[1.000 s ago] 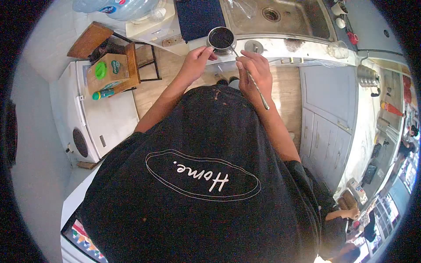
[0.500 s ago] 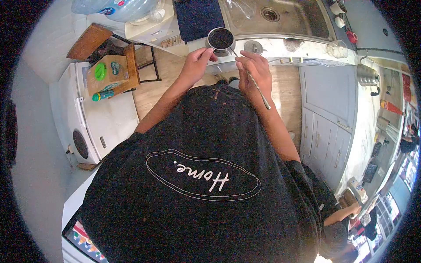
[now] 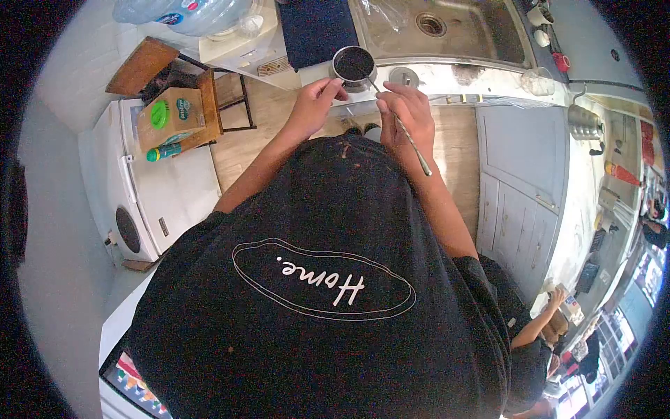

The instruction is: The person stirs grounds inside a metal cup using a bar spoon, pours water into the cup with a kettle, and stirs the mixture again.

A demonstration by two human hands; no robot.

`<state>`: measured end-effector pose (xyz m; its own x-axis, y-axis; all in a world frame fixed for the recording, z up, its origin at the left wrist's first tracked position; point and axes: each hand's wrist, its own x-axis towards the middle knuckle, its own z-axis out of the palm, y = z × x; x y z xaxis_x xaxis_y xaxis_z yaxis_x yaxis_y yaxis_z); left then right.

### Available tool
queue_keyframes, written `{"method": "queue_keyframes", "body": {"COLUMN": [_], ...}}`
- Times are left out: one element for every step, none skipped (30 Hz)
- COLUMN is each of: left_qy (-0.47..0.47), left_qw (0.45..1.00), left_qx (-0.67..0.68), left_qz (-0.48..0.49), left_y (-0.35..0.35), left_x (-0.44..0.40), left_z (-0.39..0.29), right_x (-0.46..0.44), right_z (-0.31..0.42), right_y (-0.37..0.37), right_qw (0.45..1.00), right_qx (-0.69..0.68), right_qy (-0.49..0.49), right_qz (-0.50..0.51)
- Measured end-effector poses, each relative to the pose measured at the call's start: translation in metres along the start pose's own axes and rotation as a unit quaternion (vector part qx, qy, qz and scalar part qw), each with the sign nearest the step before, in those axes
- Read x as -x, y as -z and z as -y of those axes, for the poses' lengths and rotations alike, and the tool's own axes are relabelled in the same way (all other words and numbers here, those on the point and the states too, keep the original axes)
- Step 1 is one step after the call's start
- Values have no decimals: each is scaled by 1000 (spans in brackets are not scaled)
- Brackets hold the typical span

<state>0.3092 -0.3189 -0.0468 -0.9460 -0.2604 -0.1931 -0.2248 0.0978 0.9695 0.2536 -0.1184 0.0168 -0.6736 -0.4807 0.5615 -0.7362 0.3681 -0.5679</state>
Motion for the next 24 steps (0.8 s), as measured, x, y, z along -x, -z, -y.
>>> {"method": "queue_keyframes", "body": {"left_qy": [-1,-2,-4,-3,-3,-3,2,7,12,7,1,-5,-3,-1,1,0,0,0,-3,-6,-9,-9,-9,-9], "left_qw": [1000,1000,1000,1000,1000,1000,1000,1000,1000,1000,1000,1000,1000,1000,1000,1000,1000,1000,1000,1000,1000,1000,1000,1000], "left_qx": [2,5,7,7,7,7,6,6,5,11,16,22,22,21,21,16,12,7,4,0,-3,-4,-4,-5], "left_qz": [2,3,4,7,10,13,13,12,12,13,14,14,15,16,18,18,20,21,22,23,24,24,24,24], "left_y": [0,0,0,0,1,1,1,1,1,1,0,0,1,1,1,2,2,2,2,2,2,2,2,2], "left_x": [0,0,-1,-1,-1,-1,-1,0,0,-1,-2,-3,-3,-3,-3,-4,-5,-5,-5,-5,-5,-5,-4,-4], "left_z": [0,0,0,1,1,0,-2,-5,-7,-5,-2,-2,-1,-1,-2,0,3,3,3,3,2,2,1,1], "right_x": [0,0,-1,-2,-3,-3,-4,-5,-6,-6,-6,-7,-7,-8,-7,-8,-8,-8,-8,-9,-9,-9,-9,-9], "right_z": [-1,-1,-1,-2,-2,-2,-2,-2,-2,-2,-2,-3,-3,-3,-2,-2,-2,-2,-2,-2,-1,0,0,-1], "right_y": [0,0,0,1,1,1,2,2,1,1,1,1,0,0,1,1,1,1,1,1,1,1,1,0], "right_qw": [1000,1000,1000,1000,1000,1000,1000,1000,1000,1000,1000,1000,1000,1000,1000,1000,1000,1000,1000,1000,1000,1000,1000,1000], "right_qx": [0,-1,-2,-4,-4,-5,-5,-3,-1,2,2,2,1,-3,-6,-8,-6,-4,-2,-3,-3,-4,-5,-6], "right_qy": [3,4,6,7,5,2,-1,1,2,4,7,10,13,11,9,6,9,11,13,12,11,9,12,14], "right_qz": [0,1,3,4,6,7,8,9,9,10,9,9,8,13,18,23,23,23,23,23,23,23,22,22]}}
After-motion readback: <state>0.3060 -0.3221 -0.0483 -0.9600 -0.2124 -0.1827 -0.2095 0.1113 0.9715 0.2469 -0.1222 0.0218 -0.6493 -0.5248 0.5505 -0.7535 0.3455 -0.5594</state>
